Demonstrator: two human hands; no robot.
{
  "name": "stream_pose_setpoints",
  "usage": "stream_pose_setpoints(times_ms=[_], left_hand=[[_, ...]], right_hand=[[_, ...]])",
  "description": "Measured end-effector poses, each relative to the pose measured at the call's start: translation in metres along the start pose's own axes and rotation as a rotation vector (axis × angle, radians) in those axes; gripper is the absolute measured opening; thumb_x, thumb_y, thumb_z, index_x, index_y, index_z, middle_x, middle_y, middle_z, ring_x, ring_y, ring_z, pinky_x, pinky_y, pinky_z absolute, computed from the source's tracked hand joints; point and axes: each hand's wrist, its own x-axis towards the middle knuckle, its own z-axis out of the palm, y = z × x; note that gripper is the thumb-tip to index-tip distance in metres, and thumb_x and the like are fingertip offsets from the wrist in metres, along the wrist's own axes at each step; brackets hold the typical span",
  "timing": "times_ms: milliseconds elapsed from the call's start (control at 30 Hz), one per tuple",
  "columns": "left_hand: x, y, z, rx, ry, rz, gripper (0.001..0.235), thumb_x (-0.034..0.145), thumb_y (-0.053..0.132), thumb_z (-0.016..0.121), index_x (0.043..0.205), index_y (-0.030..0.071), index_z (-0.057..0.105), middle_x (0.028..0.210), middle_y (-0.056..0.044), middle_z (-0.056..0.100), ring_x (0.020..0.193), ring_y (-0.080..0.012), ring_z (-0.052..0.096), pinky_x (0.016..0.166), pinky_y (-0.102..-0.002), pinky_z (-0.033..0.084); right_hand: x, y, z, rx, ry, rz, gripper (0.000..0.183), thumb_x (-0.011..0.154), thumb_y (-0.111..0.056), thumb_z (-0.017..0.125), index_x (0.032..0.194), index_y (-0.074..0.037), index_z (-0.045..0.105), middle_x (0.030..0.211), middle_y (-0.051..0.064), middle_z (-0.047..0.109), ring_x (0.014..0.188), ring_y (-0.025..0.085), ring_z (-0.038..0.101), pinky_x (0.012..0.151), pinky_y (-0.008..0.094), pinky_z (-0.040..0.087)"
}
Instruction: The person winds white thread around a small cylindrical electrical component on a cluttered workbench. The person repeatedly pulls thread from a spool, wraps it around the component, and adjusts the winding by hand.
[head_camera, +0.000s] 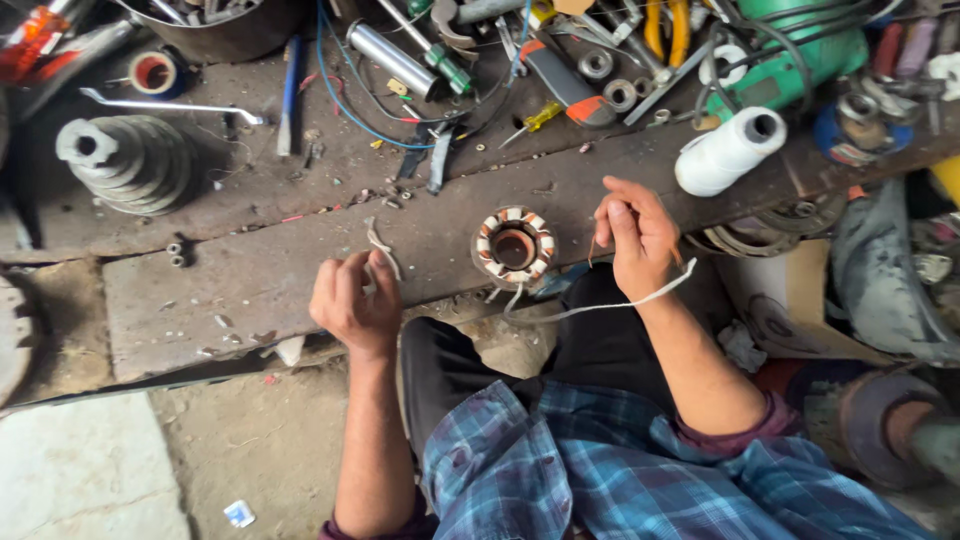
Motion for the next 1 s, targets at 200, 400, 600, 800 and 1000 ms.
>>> stream_pose_setpoints(times_ms=[200,400,600,800,1000], left_hand=[[0.002,0.003,0.0,-0.024,0.01,-0.029,0.013,0.098,0.012,0.075,0.089,0.006,0.066,0.073,-0.006,0.055,0.06,-0.0224,0.054,0.056,-0.037,0.041],[0.001,0.001,-0.002,-0.024,0.014,-0.035,0.015,0.097,0.01,0.074,0.086,0.006,0.066,0.071,-0.006,0.056,0.06,-0.0229,0.054,0.056,-0.037,0.041],[-0.002,-0.004,0.0,-0.009,0.016,-0.01,0.014,0.097,0.01,0.072,0.086,0.005,0.066,0.072,-0.008,0.055,0.061,-0.0253,0.054,0.056,-0.039,0.041],[0.0,-0.003,-0.001,0.0,0.021,-0.011,0.015,0.098,0.01,0.073,0.085,0.005,0.065,0.073,-0.008,0.057,0.062,-0.0258,0.054,0.056,-0.039,0.041],[0.008,0.005,-0.003,-0.014,0.031,-0.001,0.017,0.097,0.007,0.074,0.084,0.006,0.063,0.072,-0.007,0.054,0.063,-0.0265,0.055,0.057,-0.039,0.041]], right_hand=[[0.003,-0.001,-0.009,-0.001,-0.098,0.062,0.022,0.108,-0.002,0.058,0.128,0.002,0.064,0.098,0.008,0.069,0.076,0.009,0.061,0.07,0.023,0.052],[0.007,-0.016,-0.001,-0.12,-0.115,0.034,0.017,0.107,-0.002,0.06,0.121,0.002,0.068,0.098,0.008,0.07,0.076,0.009,0.063,0.069,0.022,0.053],[0.006,-0.017,0.01,-0.173,-0.028,0.06,0.017,0.108,-0.005,0.06,0.121,0.001,0.069,0.092,0.006,0.068,0.07,0.006,0.059,0.061,0.02,0.048],[0.01,-0.02,0.011,-0.192,-0.059,0.067,0.017,0.108,-0.006,0.06,0.12,0.001,0.07,0.09,0.005,0.067,0.067,0.005,0.056,0.059,0.02,0.046],[0.008,-0.008,0.004,-0.102,-0.07,0.106,0.02,0.108,-0.007,0.059,0.123,0.002,0.069,0.092,0.007,0.069,0.069,0.007,0.057,0.061,0.021,0.048]])
